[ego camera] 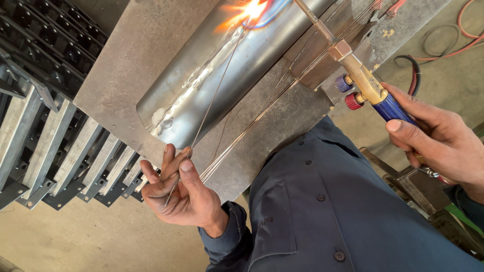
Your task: The person gas-welds a seam on a large metal cylinder resting on a workbench, holding an oxy-fuel torch in one hand and feeding a filler rod with the other. Sparks and a molten weld pool are visible as the torch moves along the seam, and the person occasionally repositions the filler rod and adjusts the work.
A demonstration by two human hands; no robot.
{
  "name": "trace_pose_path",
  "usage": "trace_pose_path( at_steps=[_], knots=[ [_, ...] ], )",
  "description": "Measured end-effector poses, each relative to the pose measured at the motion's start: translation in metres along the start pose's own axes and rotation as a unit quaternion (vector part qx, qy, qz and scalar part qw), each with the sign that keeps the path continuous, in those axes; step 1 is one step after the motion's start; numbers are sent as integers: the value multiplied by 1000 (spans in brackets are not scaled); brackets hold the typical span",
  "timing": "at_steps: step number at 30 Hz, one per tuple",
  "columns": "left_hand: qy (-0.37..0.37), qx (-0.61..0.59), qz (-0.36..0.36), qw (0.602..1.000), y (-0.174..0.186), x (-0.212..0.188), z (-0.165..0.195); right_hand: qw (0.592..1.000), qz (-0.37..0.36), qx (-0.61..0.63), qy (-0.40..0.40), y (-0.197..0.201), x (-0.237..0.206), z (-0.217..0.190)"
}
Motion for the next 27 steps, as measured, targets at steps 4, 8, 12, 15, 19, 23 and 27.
trace_pose_path(
  at_steps=[4, 8, 12, 15, 19, 23, 27],
  knots=[
    [1, -2, 2, 1000, 0, 0, 0, 1000, 3, -8, -13, 0, 1, -1],
    [3, -2, 2, 1000, 0, 0, 0, 1000, 5, -9, -27, -1, 0, -2],
    [0, -8, 1, 1000, -1, 0, -1, 1000, 0, -4, -16, 0, 0, -2],
    [3, -4, 2, 1000, 0, 1, -1, 1000, 0, 0, -16, 0, 0, -1],
    [2, -5, 1, 1000, 0, 0, -2, 1000, -4, 7, -3, 0, 0, 3],
    [4, -6, 2, 1000, 0, 0, -1, 1000, -7, 15, 7, 2, 2, 7],
    [7, 2, 4, 1000, -1, 1, 1, 998, -27, 25, 46, 4, 1, 8]
  ],
)
Point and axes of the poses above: each hand's wrist, its own x-axis towards the middle knuckle, its own y-axis out of the back of the hand, z = x × y, the point moved 1 cm from there along x, towards the middle knuckle, and after that the axes turned 13 degrees about -z, right-handed, at the moved point
